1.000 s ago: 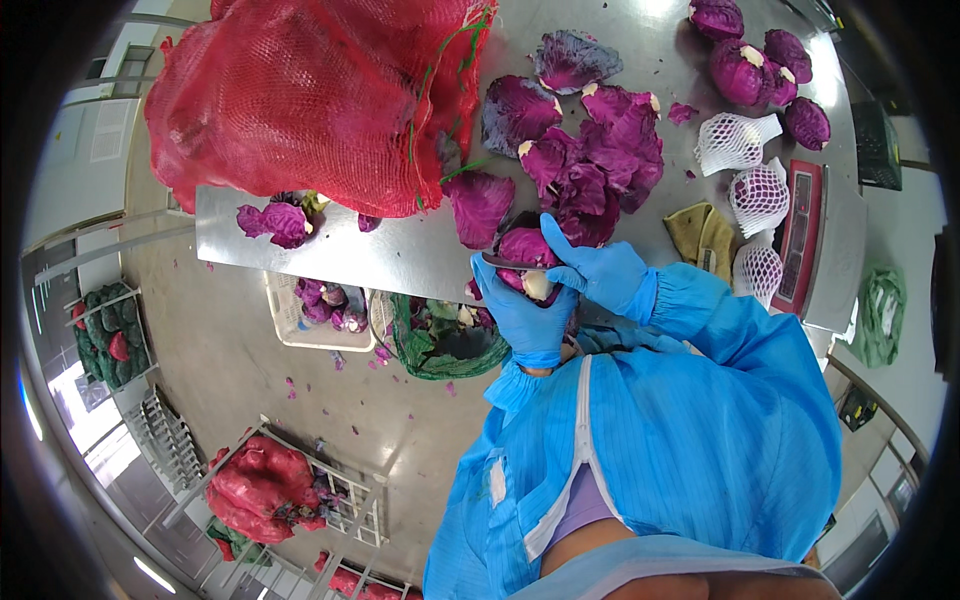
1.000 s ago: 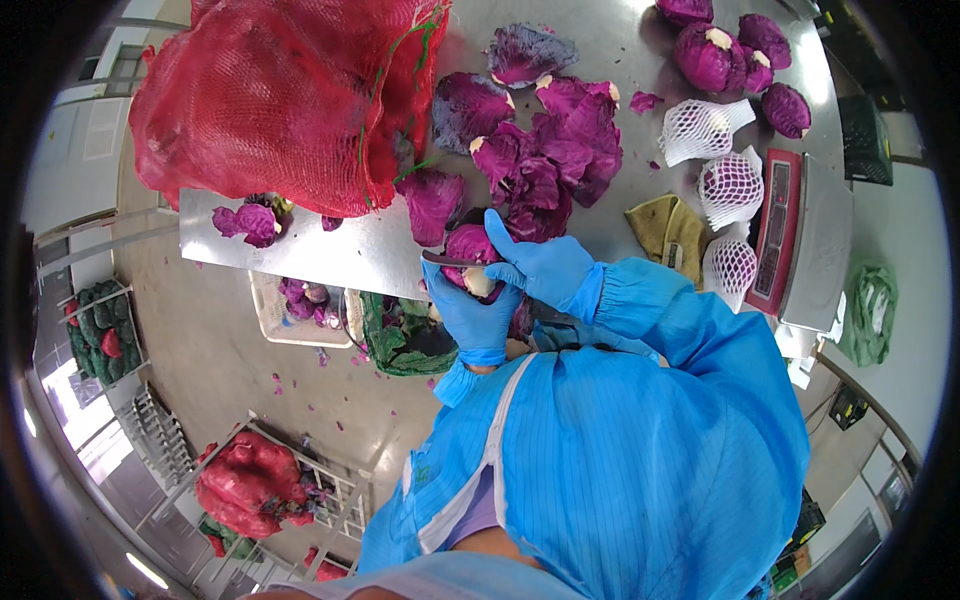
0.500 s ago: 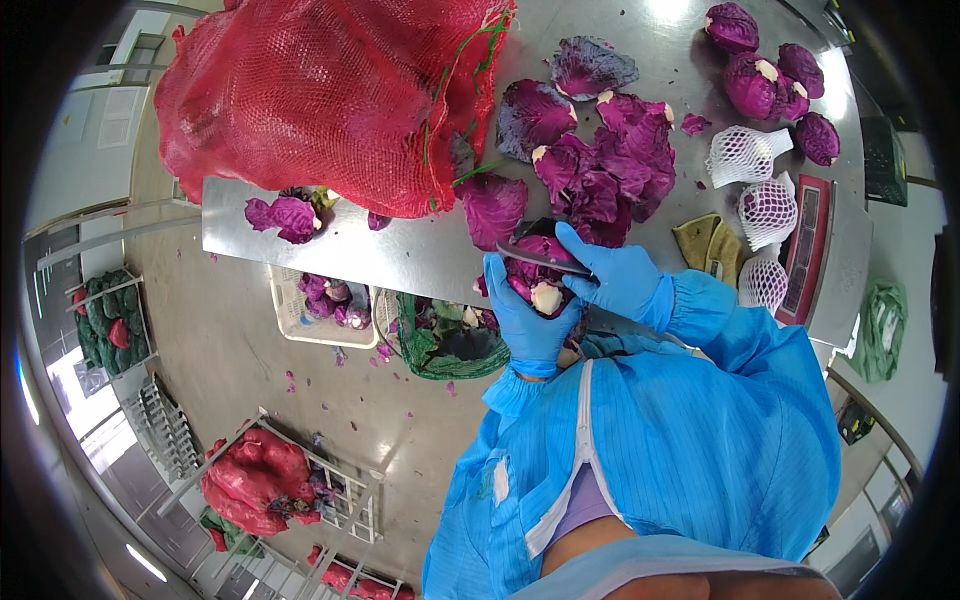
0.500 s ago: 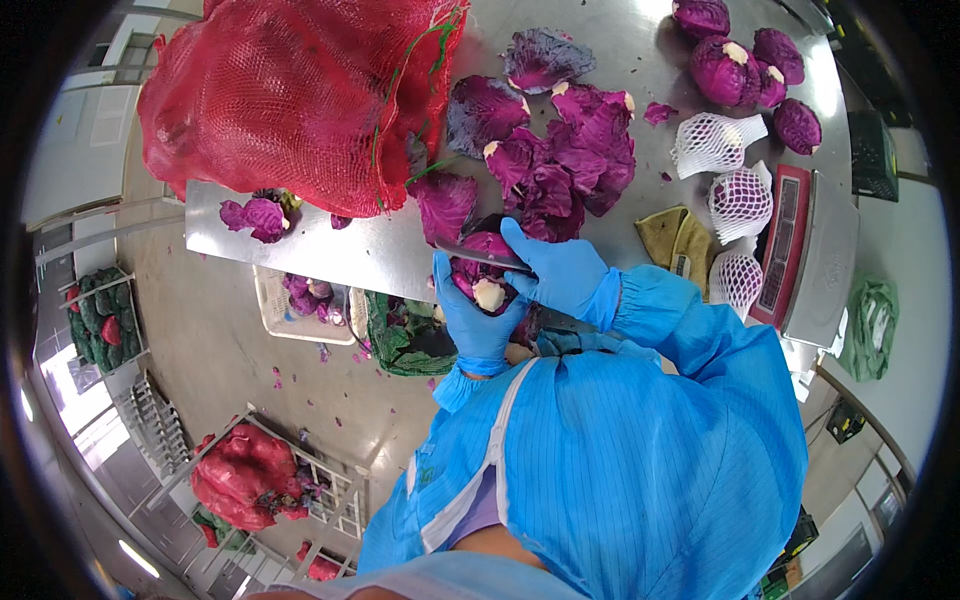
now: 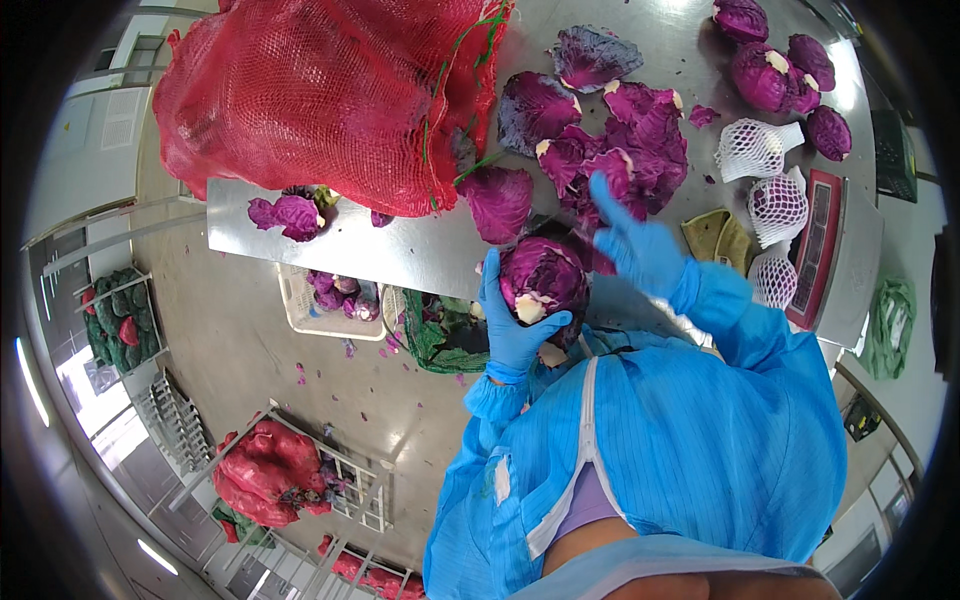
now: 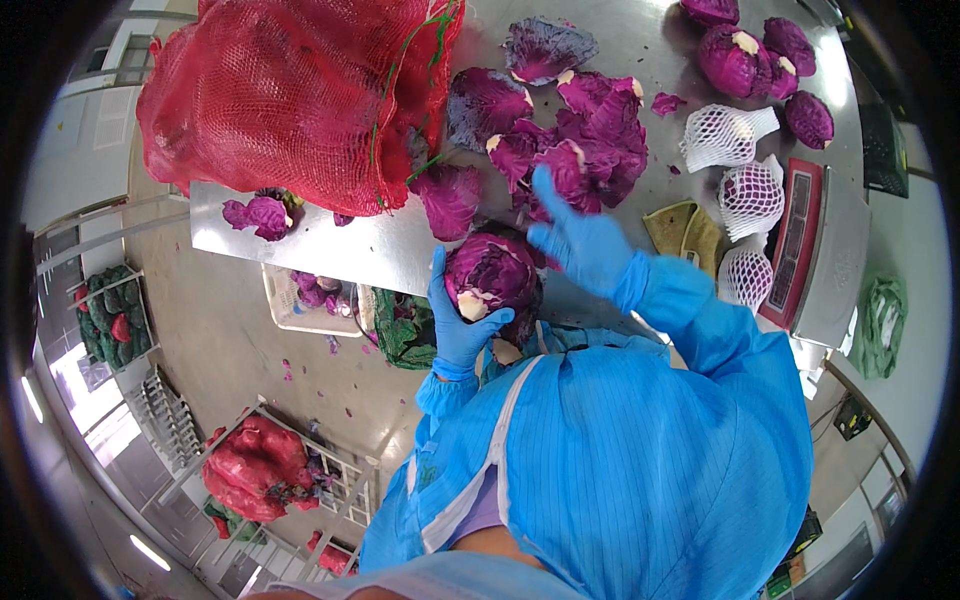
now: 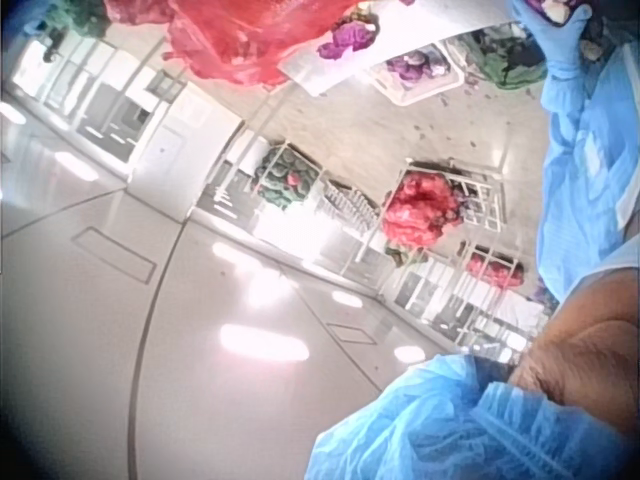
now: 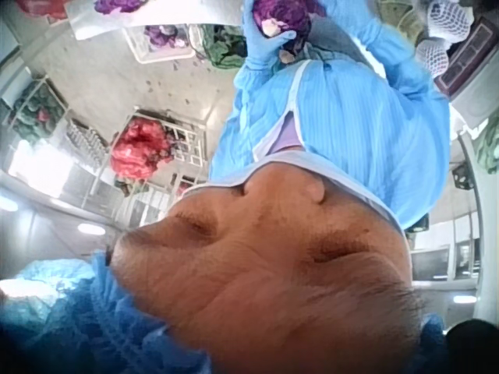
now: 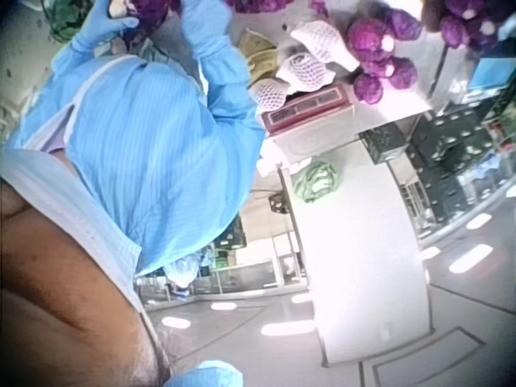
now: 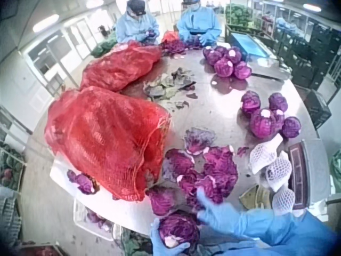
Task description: The person removes the outer leaves from red cabbages by hand and using a knife, placing the discarded leaves on a metal table.
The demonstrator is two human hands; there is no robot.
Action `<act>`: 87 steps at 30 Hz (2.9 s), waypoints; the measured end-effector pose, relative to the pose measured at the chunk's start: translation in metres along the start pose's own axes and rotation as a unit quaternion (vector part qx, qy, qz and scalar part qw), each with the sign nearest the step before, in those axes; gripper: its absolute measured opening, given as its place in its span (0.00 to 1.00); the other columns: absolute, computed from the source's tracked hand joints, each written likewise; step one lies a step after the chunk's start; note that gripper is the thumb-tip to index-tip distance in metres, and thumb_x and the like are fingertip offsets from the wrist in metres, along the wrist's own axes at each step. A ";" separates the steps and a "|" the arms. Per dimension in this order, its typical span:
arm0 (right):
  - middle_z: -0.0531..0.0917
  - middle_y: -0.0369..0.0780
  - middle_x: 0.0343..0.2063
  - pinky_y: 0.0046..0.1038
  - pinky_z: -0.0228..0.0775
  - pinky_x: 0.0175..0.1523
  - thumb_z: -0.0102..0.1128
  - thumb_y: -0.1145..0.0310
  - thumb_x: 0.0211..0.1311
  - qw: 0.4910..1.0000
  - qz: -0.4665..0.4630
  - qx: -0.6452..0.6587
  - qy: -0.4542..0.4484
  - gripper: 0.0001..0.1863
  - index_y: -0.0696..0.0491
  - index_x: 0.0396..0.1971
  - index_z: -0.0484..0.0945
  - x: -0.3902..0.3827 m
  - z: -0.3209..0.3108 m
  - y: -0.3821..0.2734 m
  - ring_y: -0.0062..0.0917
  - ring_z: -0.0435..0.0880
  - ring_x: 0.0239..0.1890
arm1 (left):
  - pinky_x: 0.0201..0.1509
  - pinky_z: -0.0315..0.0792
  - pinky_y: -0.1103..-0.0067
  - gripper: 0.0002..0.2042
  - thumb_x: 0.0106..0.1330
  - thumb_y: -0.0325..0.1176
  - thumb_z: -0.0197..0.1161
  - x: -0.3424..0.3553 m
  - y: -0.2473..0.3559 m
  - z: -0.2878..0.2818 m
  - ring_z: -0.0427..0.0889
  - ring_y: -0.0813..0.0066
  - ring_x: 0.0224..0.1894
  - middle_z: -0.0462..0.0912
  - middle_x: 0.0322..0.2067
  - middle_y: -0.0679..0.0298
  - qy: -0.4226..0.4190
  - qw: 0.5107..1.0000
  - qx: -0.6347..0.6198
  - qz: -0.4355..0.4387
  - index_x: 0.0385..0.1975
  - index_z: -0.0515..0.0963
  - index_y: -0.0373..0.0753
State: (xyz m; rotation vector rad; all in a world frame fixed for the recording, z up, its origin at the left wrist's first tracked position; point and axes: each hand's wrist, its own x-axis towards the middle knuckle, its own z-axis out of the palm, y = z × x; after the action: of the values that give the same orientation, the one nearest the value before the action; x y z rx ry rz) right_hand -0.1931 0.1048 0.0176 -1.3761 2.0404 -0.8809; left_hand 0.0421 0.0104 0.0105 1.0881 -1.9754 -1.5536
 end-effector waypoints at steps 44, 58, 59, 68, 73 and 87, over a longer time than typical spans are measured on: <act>0.81 0.48 0.23 0.41 0.73 0.28 0.55 0.60 0.57 0.988 -0.081 -0.127 0.027 0.10 0.51 0.29 0.78 0.107 0.008 0.010 0.44 0.82 0.24 | 0.72 0.51 0.64 0.62 0.37 0.43 0.80 0.003 0.027 0.025 0.54 0.49 0.70 0.51 0.69 0.46 -0.026 0.984 0.152 0.092 0.71 0.44 0.33; 0.85 0.39 0.32 0.24 0.72 0.32 0.66 0.61 0.61 0.871 0.235 0.363 -0.234 0.33 0.46 0.66 0.66 0.004 0.032 -0.008 0.17 0.79 0.24 | 0.72 0.53 0.65 0.59 0.41 0.48 0.80 -0.020 -0.017 0.017 0.57 0.56 0.70 0.53 0.69 0.50 0.056 0.994 -0.088 0.025 0.70 0.46 0.35; 0.85 0.39 0.32 0.24 0.72 0.32 0.66 0.61 0.61 0.870 0.236 0.366 -0.231 0.33 0.46 0.66 0.66 -0.003 0.041 -0.004 0.17 0.79 0.24 | 0.72 0.53 0.65 0.59 0.41 0.48 0.80 -0.021 -0.018 0.017 0.57 0.56 0.70 0.53 0.69 0.50 0.053 0.995 -0.086 0.024 0.70 0.46 0.35; 0.80 0.45 0.26 0.39 0.75 0.30 0.58 0.61 0.60 0.996 -0.065 -0.035 -0.039 0.20 0.55 0.50 0.75 0.001 0.057 -0.005 0.41 0.81 0.24 | 0.72 0.52 0.66 0.56 0.40 0.39 0.79 -0.014 -0.008 0.018 0.58 0.60 0.69 0.56 0.67 0.51 0.079 0.995 -0.040 0.038 0.70 0.49 0.32; 0.80 0.50 0.20 0.39 0.74 0.32 0.55 0.59 0.60 0.981 0.141 0.120 -0.063 0.15 0.57 0.29 0.78 0.046 0.050 0.030 0.43 0.81 0.22 | 0.72 0.50 0.65 0.56 0.39 0.42 0.79 -0.017 -0.013 0.019 0.56 0.56 0.70 0.55 0.68 0.50 0.063 0.994 -0.045 0.075 0.69 0.51 0.33; 0.80 0.42 0.52 0.26 0.75 0.52 0.65 0.60 0.61 0.965 -0.076 0.197 -0.155 0.29 0.44 0.63 0.69 0.000 0.029 -0.021 0.28 0.84 0.47 | 0.70 0.56 0.64 0.60 0.37 0.49 0.79 -0.023 -0.017 0.010 0.61 0.57 0.65 0.57 0.64 0.52 0.021 0.998 -0.051 0.009 0.71 0.48 0.38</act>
State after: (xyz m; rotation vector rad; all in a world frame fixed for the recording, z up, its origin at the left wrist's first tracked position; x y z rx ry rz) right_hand -0.1597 0.0922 0.0139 -1.3563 1.4484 -1.0001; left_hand 0.0549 0.0327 -0.0050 1.0518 -1.8520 -1.5903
